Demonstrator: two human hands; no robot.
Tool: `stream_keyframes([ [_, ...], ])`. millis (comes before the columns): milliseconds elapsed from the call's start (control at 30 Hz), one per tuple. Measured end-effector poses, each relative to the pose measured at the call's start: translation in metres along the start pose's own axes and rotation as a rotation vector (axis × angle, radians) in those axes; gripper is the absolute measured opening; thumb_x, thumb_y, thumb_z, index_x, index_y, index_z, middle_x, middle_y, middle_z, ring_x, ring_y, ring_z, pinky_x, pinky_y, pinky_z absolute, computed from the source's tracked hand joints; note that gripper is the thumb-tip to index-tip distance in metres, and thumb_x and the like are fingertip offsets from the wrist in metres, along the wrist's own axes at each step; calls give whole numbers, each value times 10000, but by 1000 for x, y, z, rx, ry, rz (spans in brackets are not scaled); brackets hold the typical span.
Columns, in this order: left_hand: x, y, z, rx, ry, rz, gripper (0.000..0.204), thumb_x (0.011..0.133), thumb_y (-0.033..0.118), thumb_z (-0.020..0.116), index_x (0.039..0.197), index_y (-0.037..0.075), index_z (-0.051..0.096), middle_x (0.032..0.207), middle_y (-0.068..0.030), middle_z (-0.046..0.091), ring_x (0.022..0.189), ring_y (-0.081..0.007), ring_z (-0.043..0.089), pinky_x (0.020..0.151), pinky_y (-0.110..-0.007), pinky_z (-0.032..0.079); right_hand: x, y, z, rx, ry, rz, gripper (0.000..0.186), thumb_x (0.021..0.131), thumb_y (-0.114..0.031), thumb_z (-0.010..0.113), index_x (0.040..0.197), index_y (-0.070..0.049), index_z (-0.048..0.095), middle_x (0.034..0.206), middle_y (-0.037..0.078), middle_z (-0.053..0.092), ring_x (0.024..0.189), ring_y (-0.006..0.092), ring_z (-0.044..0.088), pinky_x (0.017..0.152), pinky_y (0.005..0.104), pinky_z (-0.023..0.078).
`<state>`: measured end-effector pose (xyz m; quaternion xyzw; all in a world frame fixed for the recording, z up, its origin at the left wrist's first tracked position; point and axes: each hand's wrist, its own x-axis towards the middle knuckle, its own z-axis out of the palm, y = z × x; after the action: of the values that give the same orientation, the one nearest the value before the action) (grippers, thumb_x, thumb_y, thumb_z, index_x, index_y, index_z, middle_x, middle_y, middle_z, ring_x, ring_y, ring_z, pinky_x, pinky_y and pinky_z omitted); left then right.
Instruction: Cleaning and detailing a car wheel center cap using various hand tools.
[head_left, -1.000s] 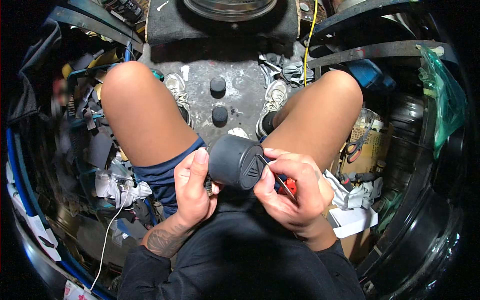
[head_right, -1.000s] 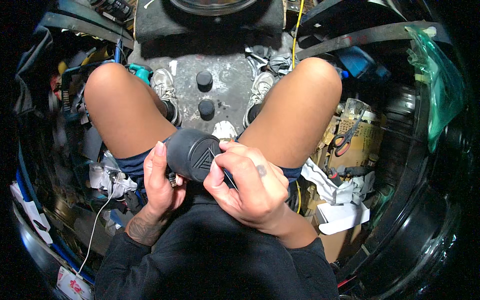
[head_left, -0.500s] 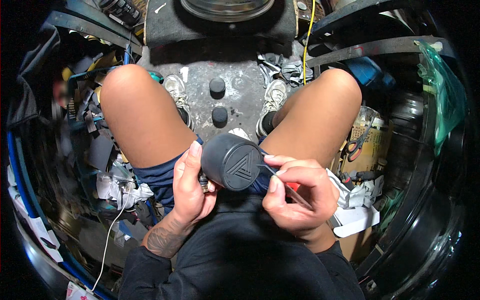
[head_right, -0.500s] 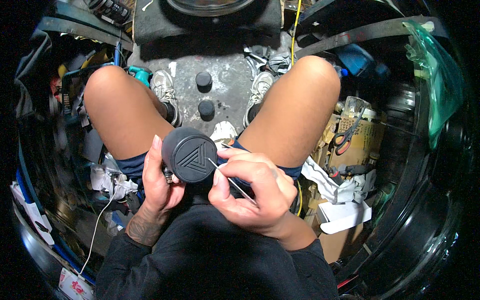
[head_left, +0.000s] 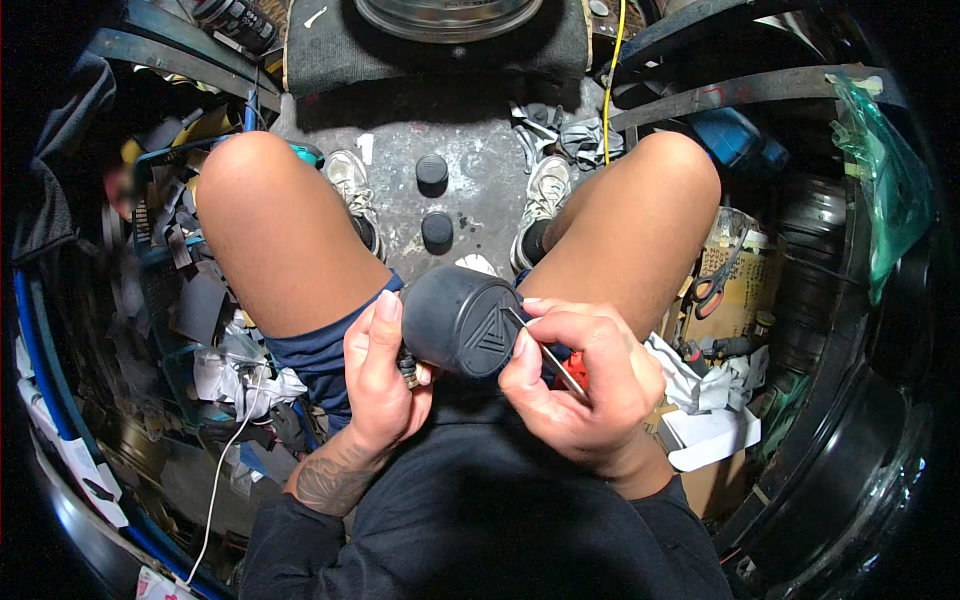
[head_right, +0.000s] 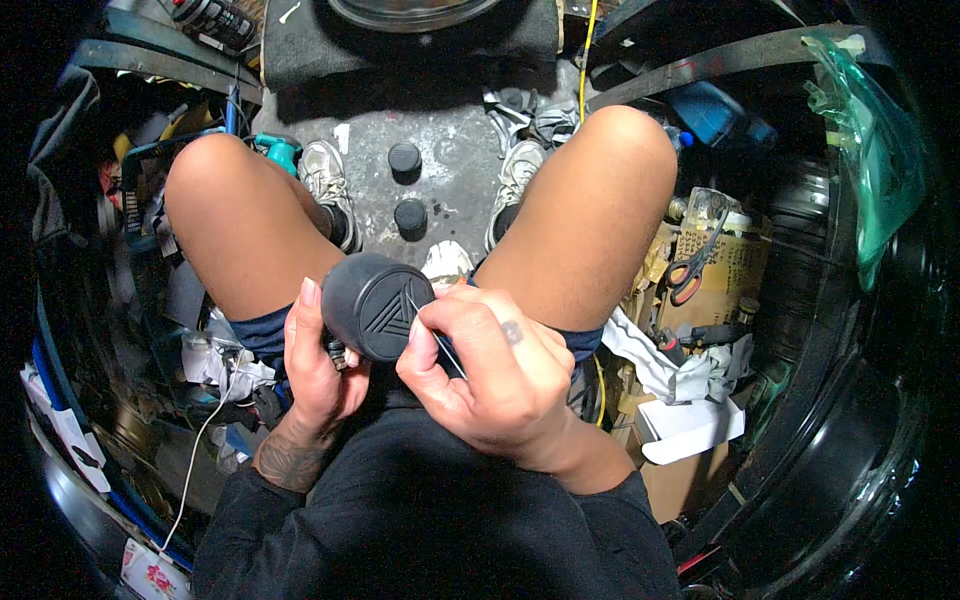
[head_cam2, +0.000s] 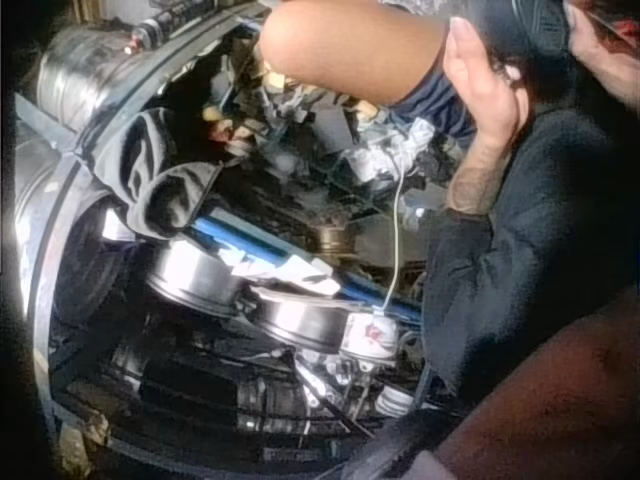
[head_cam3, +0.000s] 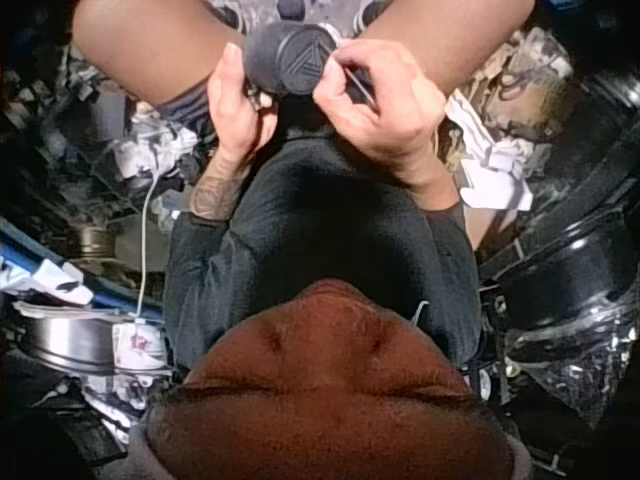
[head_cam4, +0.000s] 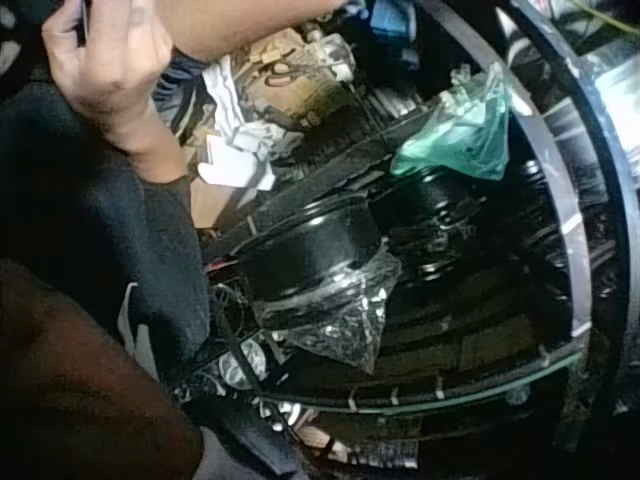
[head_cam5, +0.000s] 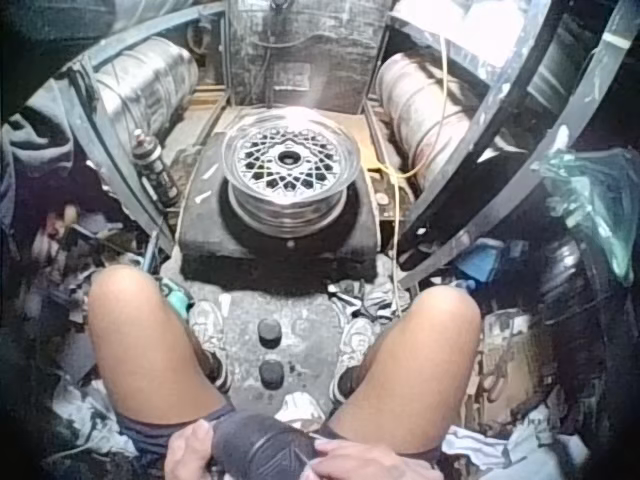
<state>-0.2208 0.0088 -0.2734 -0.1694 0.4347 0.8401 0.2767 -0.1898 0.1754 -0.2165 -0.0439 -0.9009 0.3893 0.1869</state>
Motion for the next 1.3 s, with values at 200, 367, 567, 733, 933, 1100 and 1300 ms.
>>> stream_keyframes([
  [200, 1, -3, 0, -4, 30, -2, 387, 1032, 387, 420, 1010, 39, 587, 775, -8, 623, 462, -27, 419, 434, -196, 363, -3, 0, 4, 3, 2, -30, 179, 668, -8, 730, 799, -30, 610, 740, 78, 634, 707, 248, 691, 627, 338, 576],
  [367, 4, -3, -4, -60, 92, -66, 425, 1034, 401, 405, 1062, 21, 592, 833, -33, 647, 510, -43, 474, 472, -198, 412, -3, 4, 5, 68, -1, -30, 173, 671, -5, 732, 797, -29, 614, 736, 78, 638, 726, 253, 699, 648, 341, 580],
  [567, 5, -3, -2, -166, 108, -167, 368, 1036, 361, 426, 1047, 36, 598, 824, -24, 656, 485, -22, 477, 414, -164, 370, -4, 6, 4, 122, 26, -28, 159, 675, -10, 734, 793, -25, 628, 733, 78, 649, 731, 252, 706, 667, 342, 584],
  [733, 5, -5, -17, -143, 14, -206, 554, 1021, 464, 380, 1227, -21, 551, 1143, -152, 646, 1037, -245, 646, 937, -391, 520, -3, 6, 5, 128, 57, -12, 153, 664, -15, 736, 778, -27, 634, 732, 89, 650, 738, 259, 709, 664, 340, 584],
  [933, 5, -7, -20, -134, 29, -201, 579, 1017, 480, 375, 1243, -27, 539, 1149, -156, 641, 1047, -247, 639, 949, -391, 509, -1, 8, 2, 136, 25, -32, 168, 671, -7, 738, 800, -22, 632, 742, 105, 655, 731, 264, 707, 660, 342, 582],
  [1100, 6, -7, -19, -126, 19, -201, 579, 1017, 483, 377, 1240, -26, 540, 1148, -155, 642, 1045, -244, 638, 945, -387, 509, -1, 10, 2, 190, 6, -43, 170, 678, -10, 742, 803, -19, 627, 745, 107, 655, 736, 268, 707, 664, 343, 582],
  [1300, 6, -6, -18, -132, 25, -192, 574, 1018, 481, 376, 1236, -23, 543, 1152, -156, 641, 1043, -244, 639, 946, -387, 510, 0, 9, 0, 191, 5, -28, 171, 676, -3, 742, 799, -16, 625, 738, 105, 655, 732, 267, 707, 663, 338, 580],
])
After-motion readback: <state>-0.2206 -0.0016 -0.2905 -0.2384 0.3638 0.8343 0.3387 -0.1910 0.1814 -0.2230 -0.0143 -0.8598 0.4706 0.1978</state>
